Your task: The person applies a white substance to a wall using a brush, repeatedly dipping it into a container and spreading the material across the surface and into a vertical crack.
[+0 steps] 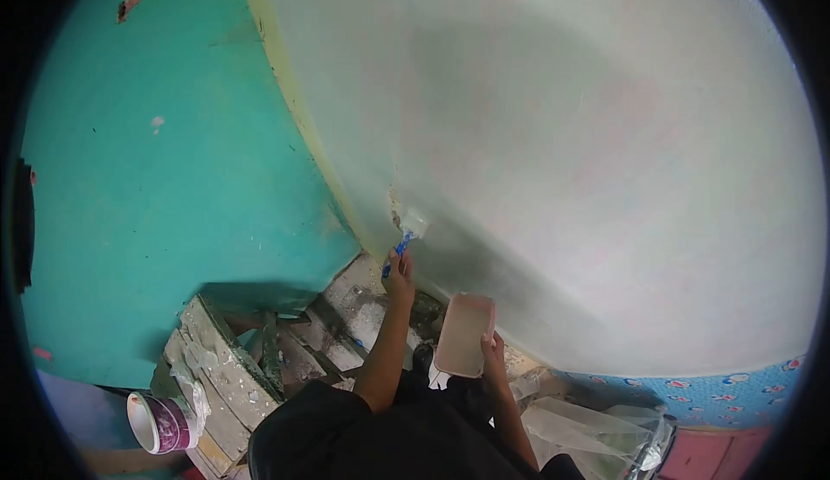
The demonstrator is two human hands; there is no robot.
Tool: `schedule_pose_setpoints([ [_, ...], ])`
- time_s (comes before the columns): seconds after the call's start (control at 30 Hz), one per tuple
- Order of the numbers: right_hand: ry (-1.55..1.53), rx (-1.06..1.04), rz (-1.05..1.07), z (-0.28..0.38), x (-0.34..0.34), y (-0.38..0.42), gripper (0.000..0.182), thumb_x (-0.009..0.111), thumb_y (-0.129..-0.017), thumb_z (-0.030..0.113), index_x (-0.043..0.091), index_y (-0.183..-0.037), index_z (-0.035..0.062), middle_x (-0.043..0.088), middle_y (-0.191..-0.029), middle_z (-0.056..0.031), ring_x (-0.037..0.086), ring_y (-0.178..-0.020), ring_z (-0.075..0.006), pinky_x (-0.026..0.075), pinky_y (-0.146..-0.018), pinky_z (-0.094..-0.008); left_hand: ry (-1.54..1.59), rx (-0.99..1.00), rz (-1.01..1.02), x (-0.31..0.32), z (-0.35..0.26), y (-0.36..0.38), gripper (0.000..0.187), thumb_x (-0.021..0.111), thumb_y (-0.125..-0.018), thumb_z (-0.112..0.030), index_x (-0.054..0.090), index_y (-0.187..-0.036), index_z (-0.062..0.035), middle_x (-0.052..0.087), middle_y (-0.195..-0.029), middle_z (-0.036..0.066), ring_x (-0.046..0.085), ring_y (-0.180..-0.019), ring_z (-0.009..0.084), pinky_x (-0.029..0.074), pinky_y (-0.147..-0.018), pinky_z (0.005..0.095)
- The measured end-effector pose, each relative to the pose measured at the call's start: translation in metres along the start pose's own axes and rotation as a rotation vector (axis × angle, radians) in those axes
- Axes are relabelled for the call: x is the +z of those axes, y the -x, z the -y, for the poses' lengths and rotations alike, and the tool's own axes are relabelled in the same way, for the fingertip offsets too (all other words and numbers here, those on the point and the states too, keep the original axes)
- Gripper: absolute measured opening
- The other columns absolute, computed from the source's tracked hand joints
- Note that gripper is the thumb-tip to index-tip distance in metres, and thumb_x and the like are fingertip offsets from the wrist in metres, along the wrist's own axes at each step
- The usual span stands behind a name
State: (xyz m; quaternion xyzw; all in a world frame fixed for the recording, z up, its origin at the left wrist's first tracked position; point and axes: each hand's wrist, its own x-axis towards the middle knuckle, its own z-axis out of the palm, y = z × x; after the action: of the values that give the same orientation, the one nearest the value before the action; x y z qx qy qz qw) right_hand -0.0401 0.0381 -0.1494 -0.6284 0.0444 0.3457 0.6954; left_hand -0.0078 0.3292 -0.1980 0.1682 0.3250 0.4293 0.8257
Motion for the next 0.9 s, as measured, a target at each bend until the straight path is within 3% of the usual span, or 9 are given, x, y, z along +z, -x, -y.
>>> schedule_pose_setpoints([
  [0.13, -0.003, 0.002, 0.004, 0.006, -0.001, 0.005, 0.067, 0.051, -0.097, 0.048, 0.024, -0.142, 0.0062, 0.046, -0.13, -0.0198, 0.053, -0.117, -0.0286, 0.049, -0.092, -0.0426, -0.124, 0.091, -0.148, -0.033, 0.009, -0.02, 0.034, 0.063, -0.094, -0.018, 0.057, -0.118, 0.0059, 0.065, -0.104, 0.012, 0.066, -0.092, 0.019, 0.056, -0.078, 0.0275],
  [0.27, 0.017, 0.025, -0.012, 0.011, 0.003, 0.004, 0.069, 0.051, -0.096, 0.049, 0.023, -0.142, 0.0061, 0.046, -0.131, -0.0199, 0.052, -0.117, -0.0291, 0.049, -0.092, -0.0436, -0.173, 0.195, -0.199, -0.002, 0.002, -0.024, 0.028, 0.063, -0.093, -0.014, 0.06, -0.11, 0.0079, 0.065, -0.095, 0.013, 0.066, -0.083, 0.0192, 0.056, -0.07, 0.0269],
  [0.37, 0.029, 0.026, -0.008, 0.003, 0.003, -0.003, 0.069, 0.051, -0.096, 0.049, 0.023, -0.143, 0.0057, 0.045, -0.132, -0.0201, 0.052, -0.118, -0.0296, 0.049, -0.092, -0.0443, -0.172, 0.29, -0.069, 0.064, -0.028, 0.011, 0.029, 0.061, -0.092, -0.01, 0.059, -0.112, 0.0105, 0.064, -0.097, 0.014, 0.066, -0.083, 0.0196, 0.056, -0.068, 0.0246],
  [0.47, 0.002, -0.009, -0.008, 0.005, 0.007, -0.002, 0.068, 0.051, -0.097, 0.046, 0.024, -0.143, 0.0038, 0.05, -0.126, -0.022, 0.056, -0.111, -0.0282, 0.051, -0.089, -0.0409, -0.089, 0.3, 0.01, 0.116, -0.084, 0.048, 0.032, 0.061, -0.093, -0.012, 0.058, -0.114, 0.0112, 0.064, -0.098, 0.013, 0.065, -0.083, 0.0194, 0.056, -0.074, 0.0268],
  [0.57, -0.02, -0.02, -0.014, 0.005, 0.011, -0.002, 0.067, 0.051, -0.098, 0.044, 0.024, -0.143, 0.0025, 0.051, -0.123, -0.0232, 0.058, -0.108, -0.0279, 0.051, -0.087, -0.0392, -0.065, 0.232, 0.148, 0.133, -0.133, 0.059, 0.039, 0.061, -0.095, -0.018, 0.054, -0.122, 0.009, 0.064, -0.108, 0.013, 0.065, -0.094, 0.0206, 0.053, -0.086, 0.031],
  [0.67, -0.025, 0.019, -0.013, 0.009, 0.015, 0.003, 0.067, 0.051, -0.098, 0.044, 0.024, -0.143, 0.0022, 0.05, -0.125, -0.0235, 0.057, -0.11, -0.0281, 0.051, -0.089, -0.0395, -0.034, 0.286, 0.221, 0.121, -0.131, 0.045, 0.044, 0.06, -0.096, -0.023, 0.051, -0.128, 0.0067, 0.063, -0.115, 0.014, 0.064, -0.104, 0.023, 0.05, -0.094, 0.0385],
  [0.77, 0.001, 0.034, 0.002, 0.005, 0.016, -0.001, 0.067, 0.051, -0.098, 0.045, 0.022, -0.144, 0.0052, 0.047, -0.13, -0.0212, 0.054, -0.115, -0.029, 0.049, -0.093, -0.042, -0.149, 0.183, 0.187, 0.07, -0.086, 0.019, 0.05, 0.061, -0.096, -0.024, 0.045, -0.133, 0.0058, 0.058, -0.126, 0.015, 0.061, -0.114, 0.0259, 0.048, -0.098, 0.0421],
  [0.9, 0.003, 0.008, 0.035, 0.0, 0.01, -0.004, 0.066, 0.051, -0.098, 0.043, 0.021, -0.145, 0.0079, 0.046, -0.129, -0.0188, 0.053, -0.116, -0.0285, 0.049, -0.093, -0.0424, -0.088, 0.042, -0.013, -0.006, -0.013, -0.02, 0.044, 0.06, -0.096, -0.021, 0.049, -0.131, 0.0018, 0.059, -0.122, 0.014, 0.061, -0.112, 0.0238, 0.052, -0.093, 0.0369],
])
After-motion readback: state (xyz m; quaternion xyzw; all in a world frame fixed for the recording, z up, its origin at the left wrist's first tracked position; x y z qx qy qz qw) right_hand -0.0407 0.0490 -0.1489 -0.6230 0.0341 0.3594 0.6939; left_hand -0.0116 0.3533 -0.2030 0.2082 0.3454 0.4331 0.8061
